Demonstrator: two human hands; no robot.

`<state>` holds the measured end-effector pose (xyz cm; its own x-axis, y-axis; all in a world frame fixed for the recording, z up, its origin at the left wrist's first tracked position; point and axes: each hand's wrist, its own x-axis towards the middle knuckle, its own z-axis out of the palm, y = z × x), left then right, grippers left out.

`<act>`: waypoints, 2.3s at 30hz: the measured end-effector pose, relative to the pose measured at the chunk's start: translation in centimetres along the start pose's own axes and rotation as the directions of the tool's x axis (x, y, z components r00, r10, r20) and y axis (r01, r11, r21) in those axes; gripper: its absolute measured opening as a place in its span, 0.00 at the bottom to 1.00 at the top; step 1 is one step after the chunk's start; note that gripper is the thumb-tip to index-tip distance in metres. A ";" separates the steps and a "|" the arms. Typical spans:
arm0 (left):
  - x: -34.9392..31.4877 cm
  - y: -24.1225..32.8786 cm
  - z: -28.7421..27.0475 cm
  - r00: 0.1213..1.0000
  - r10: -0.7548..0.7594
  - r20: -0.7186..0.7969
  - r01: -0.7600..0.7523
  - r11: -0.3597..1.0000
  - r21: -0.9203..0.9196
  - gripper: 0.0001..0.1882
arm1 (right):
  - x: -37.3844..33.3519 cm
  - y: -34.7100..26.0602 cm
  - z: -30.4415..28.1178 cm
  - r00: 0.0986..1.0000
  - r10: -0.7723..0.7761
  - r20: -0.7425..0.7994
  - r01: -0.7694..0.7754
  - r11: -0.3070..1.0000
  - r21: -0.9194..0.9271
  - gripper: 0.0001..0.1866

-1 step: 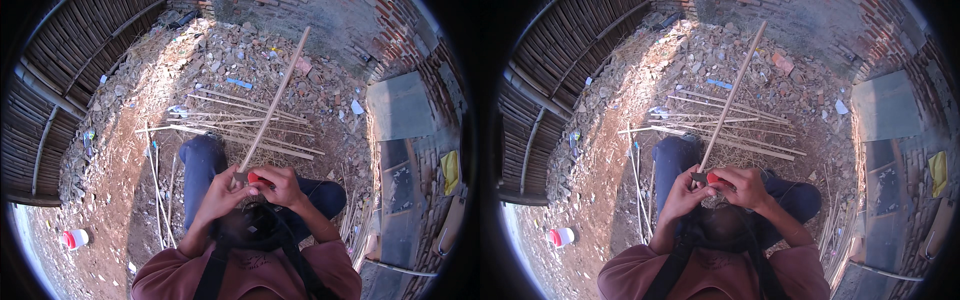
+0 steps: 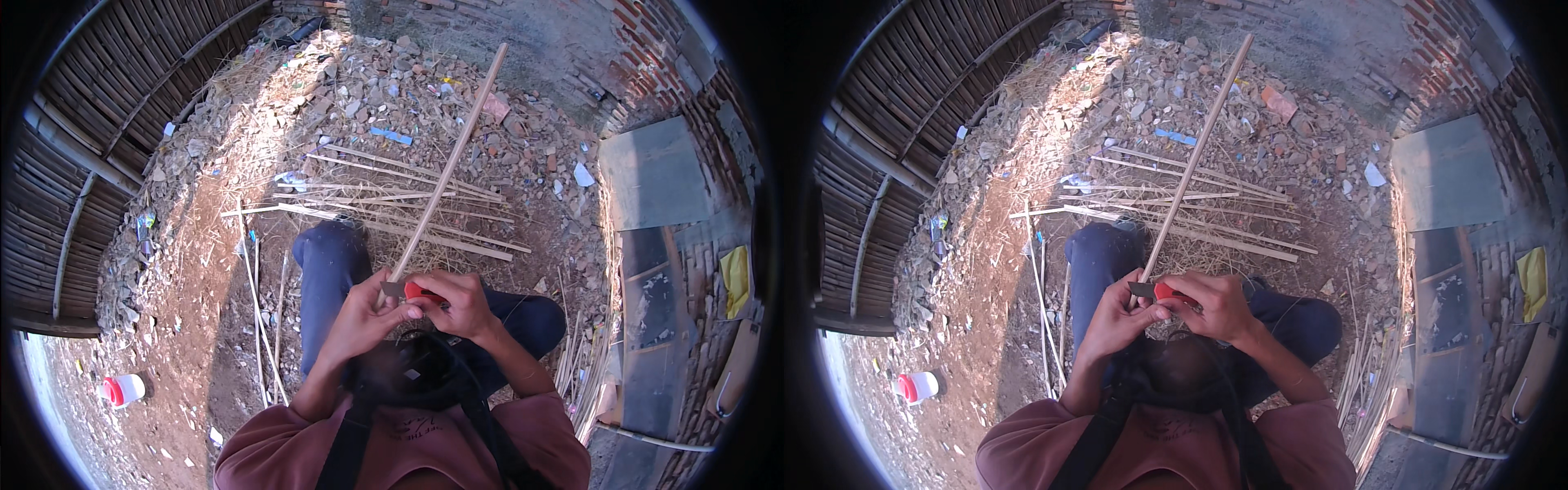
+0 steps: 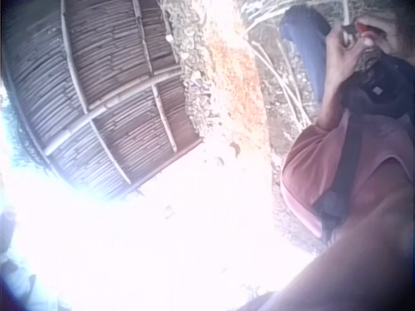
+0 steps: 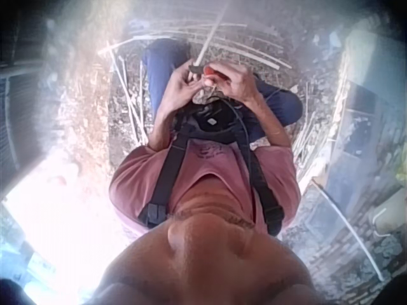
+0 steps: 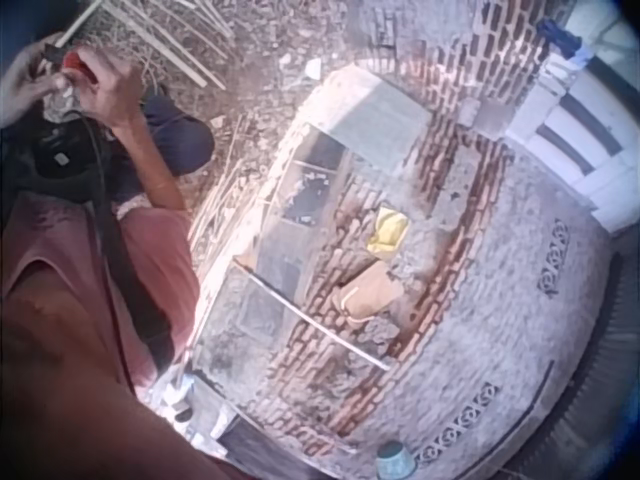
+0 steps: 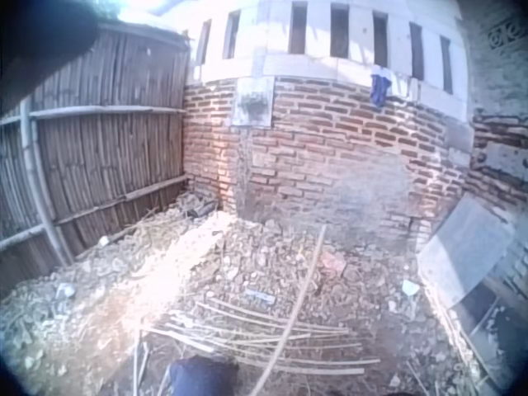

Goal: The person whittles a thin bamboo strip using a small utility knife, shaving off thin layers along the length of the wood.

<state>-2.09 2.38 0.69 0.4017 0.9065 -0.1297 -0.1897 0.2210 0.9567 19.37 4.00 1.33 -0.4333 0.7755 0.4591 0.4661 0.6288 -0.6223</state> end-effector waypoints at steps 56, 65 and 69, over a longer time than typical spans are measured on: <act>-0.1 1.3 1.4 0.945 0.208 -0.251 -0.065 0.874 0.481 0.25 | 7.9 0.0 -5.8 0.974 -0.157 -0.163 0.065 0.885 -0.462 0.16; 0.0 0.2 1.1 0.953 0.123 -0.276 0.009 0.901 0.433 0.26 | 16.8 5.8 -12.4 0.967 -0.084 -0.239 -0.051 0.858 -0.511 0.16; 0.7 0.3 0.1 0.945 0.088 -0.315 0.066 0.892 0.447 0.26 | 20.5 6.7 -12.7 0.977 -0.021 -0.211 -0.087 0.868 -0.489 0.18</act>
<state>-1.77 3.03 0.94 0.0803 0.9895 -0.1204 0.2575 0.0960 0.9615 23.40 24.79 14.56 -0.2702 0.7564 0.5957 0.8198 0.5052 -0.2697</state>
